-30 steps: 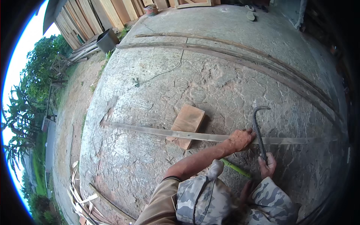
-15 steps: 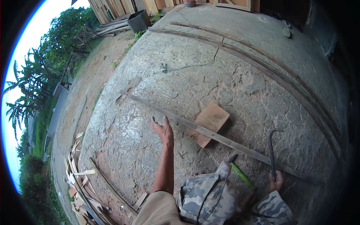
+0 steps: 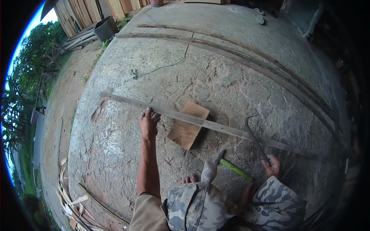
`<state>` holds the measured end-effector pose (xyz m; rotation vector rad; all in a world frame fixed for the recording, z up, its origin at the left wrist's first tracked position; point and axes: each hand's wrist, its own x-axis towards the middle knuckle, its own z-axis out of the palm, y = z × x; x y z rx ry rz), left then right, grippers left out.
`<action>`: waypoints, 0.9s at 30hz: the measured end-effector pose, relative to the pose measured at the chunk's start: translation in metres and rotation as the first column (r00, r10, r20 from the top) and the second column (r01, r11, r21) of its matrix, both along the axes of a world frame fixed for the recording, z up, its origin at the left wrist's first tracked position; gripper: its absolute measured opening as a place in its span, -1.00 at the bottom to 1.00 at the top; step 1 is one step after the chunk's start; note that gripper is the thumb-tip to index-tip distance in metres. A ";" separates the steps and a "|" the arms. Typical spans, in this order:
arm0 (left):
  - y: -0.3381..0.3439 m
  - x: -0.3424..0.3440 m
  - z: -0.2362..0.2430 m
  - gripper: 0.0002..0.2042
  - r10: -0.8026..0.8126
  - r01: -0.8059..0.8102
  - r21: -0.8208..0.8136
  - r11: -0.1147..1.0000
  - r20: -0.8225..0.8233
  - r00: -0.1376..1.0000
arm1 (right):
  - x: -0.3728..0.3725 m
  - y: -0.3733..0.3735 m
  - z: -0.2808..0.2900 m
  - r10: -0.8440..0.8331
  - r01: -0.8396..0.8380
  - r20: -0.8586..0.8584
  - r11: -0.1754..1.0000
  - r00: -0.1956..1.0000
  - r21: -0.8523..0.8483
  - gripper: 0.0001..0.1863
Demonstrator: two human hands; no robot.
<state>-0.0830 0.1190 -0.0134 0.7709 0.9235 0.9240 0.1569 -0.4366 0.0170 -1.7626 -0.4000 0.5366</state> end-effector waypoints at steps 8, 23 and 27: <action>-0.010 0.036 -0.008 -0.79 0.131 -0.079 -0.185 0.980 0.292 0.947 | -0.007 -0.014 0.006 0.139 -0.133 0.113 0.989 0.984 -0.064 -0.72; -0.026 0.051 -0.014 -0.22 0.256 -0.112 -0.305 0.946 0.490 0.833 | -0.018 -0.034 -0.010 0.552 -0.401 0.302 0.804 0.777 -0.438 -0.58; -0.027 0.057 -0.009 -0.21 0.319 -0.168 -0.360 0.918 0.415 0.852 | -0.032 -0.021 -0.013 0.686 -0.475 0.344 0.707 0.641 -0.524 -0.59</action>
